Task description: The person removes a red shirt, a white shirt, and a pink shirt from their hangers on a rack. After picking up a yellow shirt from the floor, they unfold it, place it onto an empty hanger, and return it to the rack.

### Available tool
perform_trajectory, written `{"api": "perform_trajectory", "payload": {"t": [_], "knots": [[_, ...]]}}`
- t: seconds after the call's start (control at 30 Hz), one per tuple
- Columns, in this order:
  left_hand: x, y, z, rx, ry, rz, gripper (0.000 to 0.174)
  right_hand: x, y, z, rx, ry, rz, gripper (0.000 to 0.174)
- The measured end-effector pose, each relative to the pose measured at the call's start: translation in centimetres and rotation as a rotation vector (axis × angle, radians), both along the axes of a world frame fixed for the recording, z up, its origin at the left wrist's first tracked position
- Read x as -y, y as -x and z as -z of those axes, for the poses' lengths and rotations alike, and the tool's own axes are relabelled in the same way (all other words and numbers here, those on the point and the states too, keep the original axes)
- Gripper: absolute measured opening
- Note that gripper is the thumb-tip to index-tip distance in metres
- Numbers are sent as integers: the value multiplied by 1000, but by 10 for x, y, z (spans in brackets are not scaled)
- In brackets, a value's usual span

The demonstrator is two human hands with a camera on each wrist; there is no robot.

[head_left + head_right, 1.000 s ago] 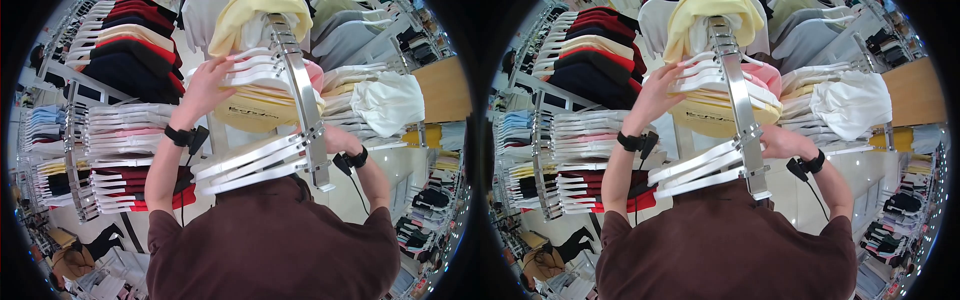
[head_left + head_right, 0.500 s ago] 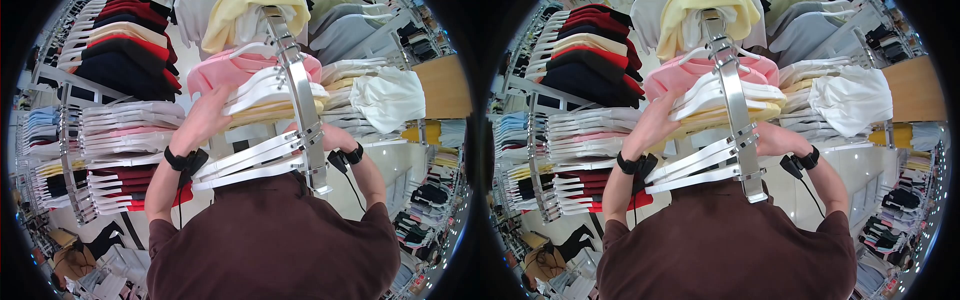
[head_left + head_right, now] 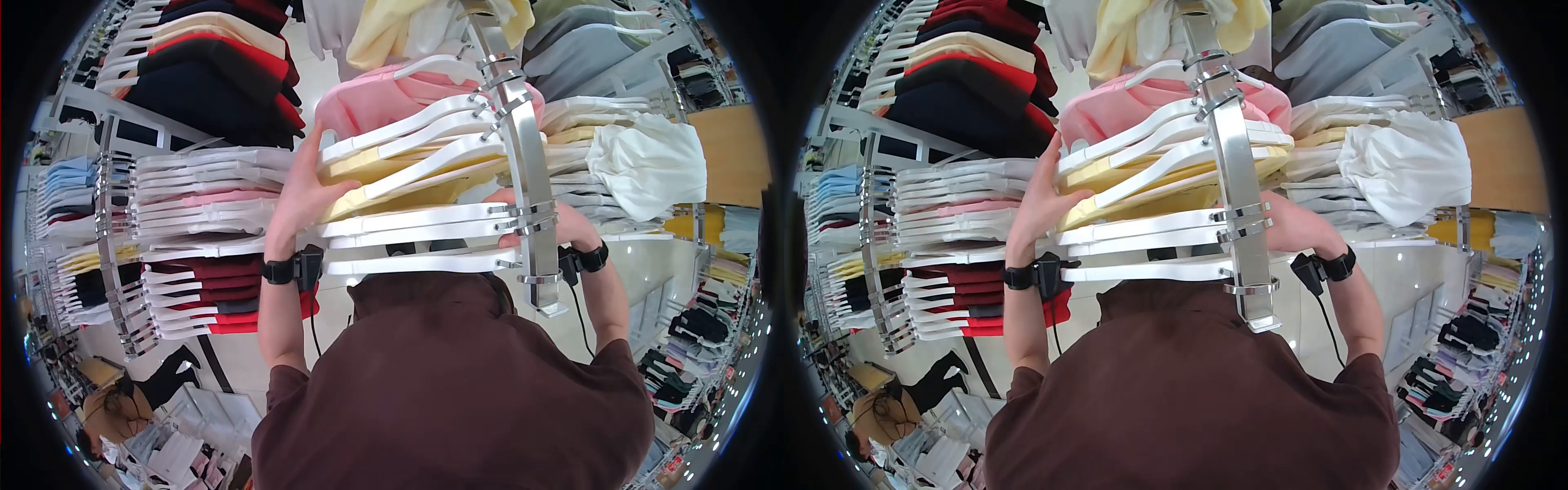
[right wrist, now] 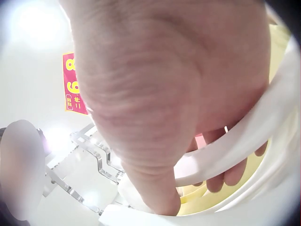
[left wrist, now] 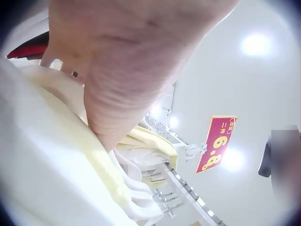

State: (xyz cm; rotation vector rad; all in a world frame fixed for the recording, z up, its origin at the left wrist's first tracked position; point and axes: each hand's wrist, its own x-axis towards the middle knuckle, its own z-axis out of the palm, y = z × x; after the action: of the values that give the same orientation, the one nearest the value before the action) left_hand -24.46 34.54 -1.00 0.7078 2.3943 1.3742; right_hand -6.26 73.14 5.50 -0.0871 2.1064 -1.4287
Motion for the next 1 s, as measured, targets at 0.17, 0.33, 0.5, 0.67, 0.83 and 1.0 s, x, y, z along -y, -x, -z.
{"api": "perform_trajectory", "payload": {"t": [0.17, 0.33, 0.5, 0.67, 0.83, 1.0], "knots": [[4, -29, -13, -286, 105, -212, 96, 4, -11, -8, 1, -26, 37, 63], [12, -27, -11, -118, 153, -82, 66, 6, -9, -18, 36, 17, 51, 64], [3, -19, -8, -239, 23, -95, 60, -30, 6, -28, -94, 18, -5, 55], [-4, -11, -19, -145, 141, -34, 54, -33, 50, -39, -355, -5, 433, 34], [-15, -11, -24, -175, 79, 108, 47, -27, 105, -16, -968, -601, 8, 29], [-18, -24, -29, -76, 30, 222, 54, -39, 117, -4, -323, -305, 120, 34]]}}
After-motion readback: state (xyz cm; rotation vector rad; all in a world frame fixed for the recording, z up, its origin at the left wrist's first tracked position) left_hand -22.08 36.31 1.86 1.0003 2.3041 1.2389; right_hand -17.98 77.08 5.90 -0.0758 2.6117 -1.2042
